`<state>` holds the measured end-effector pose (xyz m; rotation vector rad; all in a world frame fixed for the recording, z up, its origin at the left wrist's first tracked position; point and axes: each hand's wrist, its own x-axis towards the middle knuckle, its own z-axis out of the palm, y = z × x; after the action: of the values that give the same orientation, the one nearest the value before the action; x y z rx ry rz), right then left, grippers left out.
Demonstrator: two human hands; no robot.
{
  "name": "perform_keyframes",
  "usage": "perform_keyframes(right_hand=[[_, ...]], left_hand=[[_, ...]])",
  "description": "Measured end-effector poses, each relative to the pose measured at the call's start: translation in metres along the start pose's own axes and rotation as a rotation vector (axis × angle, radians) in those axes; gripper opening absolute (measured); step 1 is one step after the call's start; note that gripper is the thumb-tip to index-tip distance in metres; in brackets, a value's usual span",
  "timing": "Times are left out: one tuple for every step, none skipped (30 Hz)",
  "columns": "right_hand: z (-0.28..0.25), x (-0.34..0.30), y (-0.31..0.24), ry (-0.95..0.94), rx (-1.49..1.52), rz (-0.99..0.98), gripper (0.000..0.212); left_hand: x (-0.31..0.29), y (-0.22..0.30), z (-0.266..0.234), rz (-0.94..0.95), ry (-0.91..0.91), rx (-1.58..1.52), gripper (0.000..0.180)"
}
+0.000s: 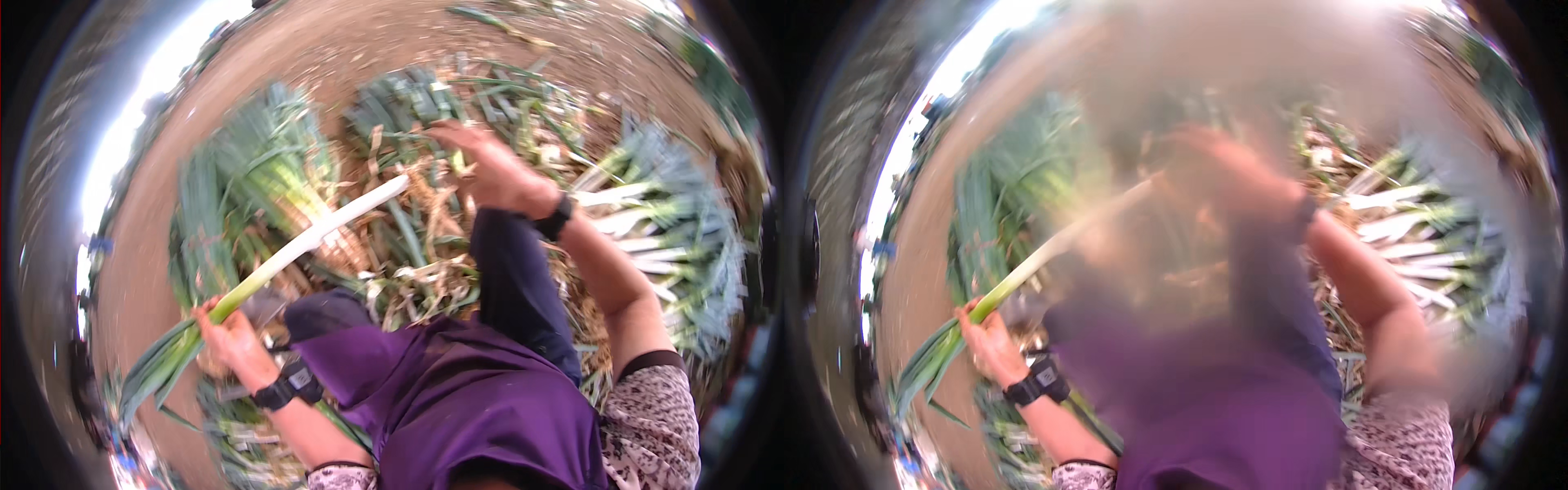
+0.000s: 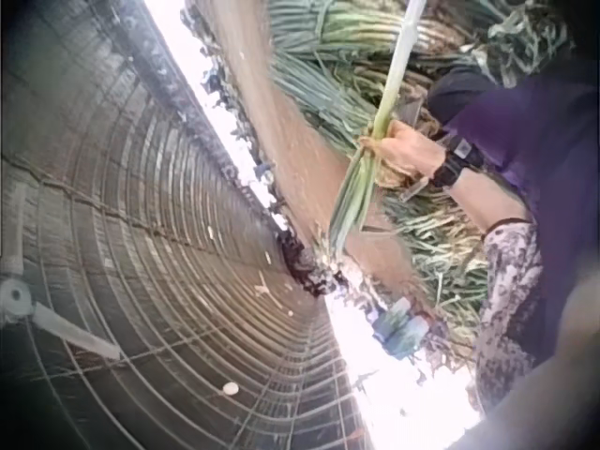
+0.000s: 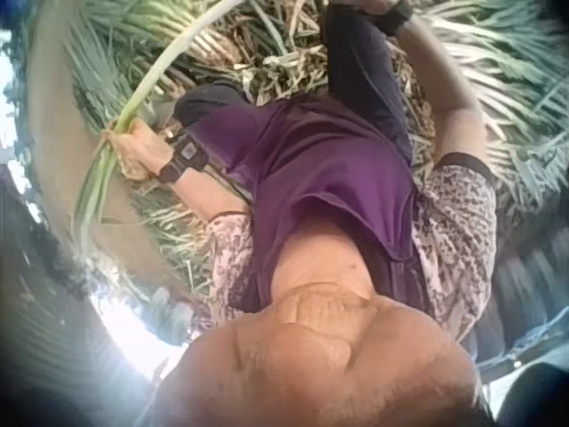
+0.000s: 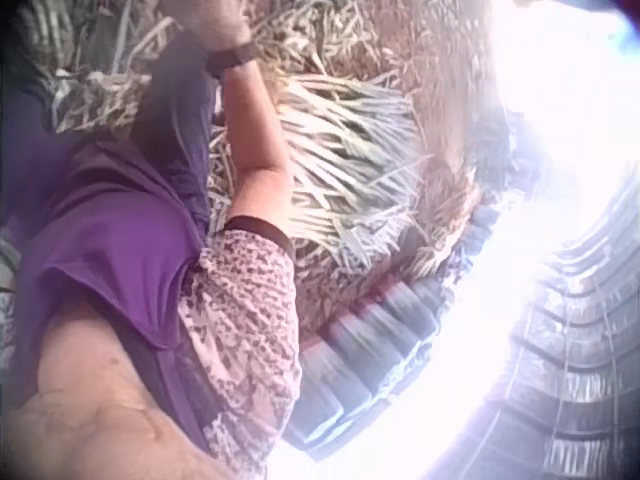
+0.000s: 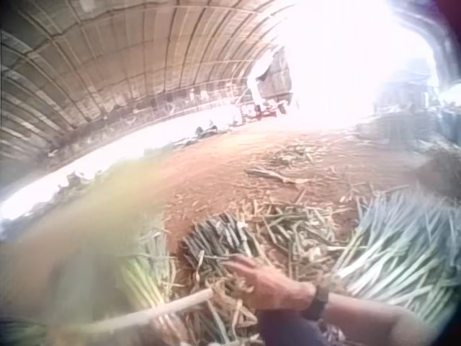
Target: Cleaning and peeling outer layers of leeks harvested on a farm.
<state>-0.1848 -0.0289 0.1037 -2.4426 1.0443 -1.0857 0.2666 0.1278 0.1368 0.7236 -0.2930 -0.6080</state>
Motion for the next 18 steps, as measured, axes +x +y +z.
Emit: perform_keyframes(right_hand=[[0.002, -0.012, -0.009, -0.023, 0.049, 0.041, 0.067], [0.002, -0.019, -0.014, -0.076, -0.062, 0.091, 0.069], [-0.003, -0.019, -0.017, 0.062, -0.139, -0.057, 0.069], [-0.001, -0.037, -0.011, 0.010, -0.152, 0.040, 0.066], [-0.010, -0.048, -0.020, 0.019, -0.266, -0.024, 0.054], [-0.021, -0.056, -0.036, -0.077, -0.131, 0.197, 0.038], [-0.004, -0.085, -0.005, 0.130, -0.136, 0.067, 0.022], [0.010, -0.118, 0.011, 0.179, -0.021, 0.127, 0.017], [0.022, -0.150, 0.022, 0.229, 0.094, 0.183, 0.013], [0.023, -0.165, 0.044, 0.208, 0.115, 0.273, 0.012], [0.028, -0.193, 0.052, 0.165, 0.158, 0.385, 0.012], [0.030, -0.223, 0.051, 0.178, 0.070, 0.497, 0.014], [0.034, -0.247, 0.050, 0.185, 0.280, 0.672, 0.013], [0.049, -0.285, 0.055, 0.267, 0.350, 0.646, 0.020], [0.067, -0.321, 0.059, 0.249, 0.477, 0.787, 0.026], [0.079, -0.332, 0.044, 0.431, 0.687, 0.935, 0.018], [0.079, -0.338, 0.033, 0.578, 0.794, 1.039, 0.012], [0.077, -0.349, 0.037, 0.692, 0.782, 1.185, 0.013]], left_hand=[[0.002, -0.006, 0.007, -0.037, -0.032, 0.055, 0.025], [0.002, -0.012, 0.011, 0.024, -0.113, 0.197, 0.025], [0.024, -0.005, 0.012, -0.118, -0.283, 0.071, 0.025], [-0.006, -0.014, 0.048, 0.010, -0.370, 0.321, 0.025], [-0.016, -0.012, 0.067, -0.065, -0.375, 0.202, 0.027], [-0.014, -0.010, 0.077, -0.106, -0.501, 0.110, 0.027], [-0.034, -0.023, 0.105, -0.115, -0.463, 0.077, 0.026], [-0.051, -0.038, 0.125, -0.118, -0.553, 0.147, 0.025], [-0.072, -0.062, 0.145, -0.118, -0.638, 0.215, 0.023], [-0.095, -0.092, 0.184, -0.135, -0.656, 0.204, 0.021], [-0.130, -0.120, 0.213, -0.170, -0.651, 0.219, 0.021], [-0.173, -0.143, 0.231, -0.182, -0.787, 0.303, 0.021], [-0.216, -0.159, 0.242, -0.187, -0.920, 0.386, 0.025], [-0.264, -0.169, 0.254, -0.202, -1.138, 0.411, 0.032], [-0.297, -0.172, 0.258, -0.204, -1.352, 0.435, 0.041], [-0.307, -0.175, 0.254, -0.103, -1.458, 0.530, 0.045], [-0.309, -0.176, 0.251, 0.004, -1.557, 0.623, 0.050], [-0.302, -0.177, 0.247, 0.064, -1.580, 0.700, 0.056]])
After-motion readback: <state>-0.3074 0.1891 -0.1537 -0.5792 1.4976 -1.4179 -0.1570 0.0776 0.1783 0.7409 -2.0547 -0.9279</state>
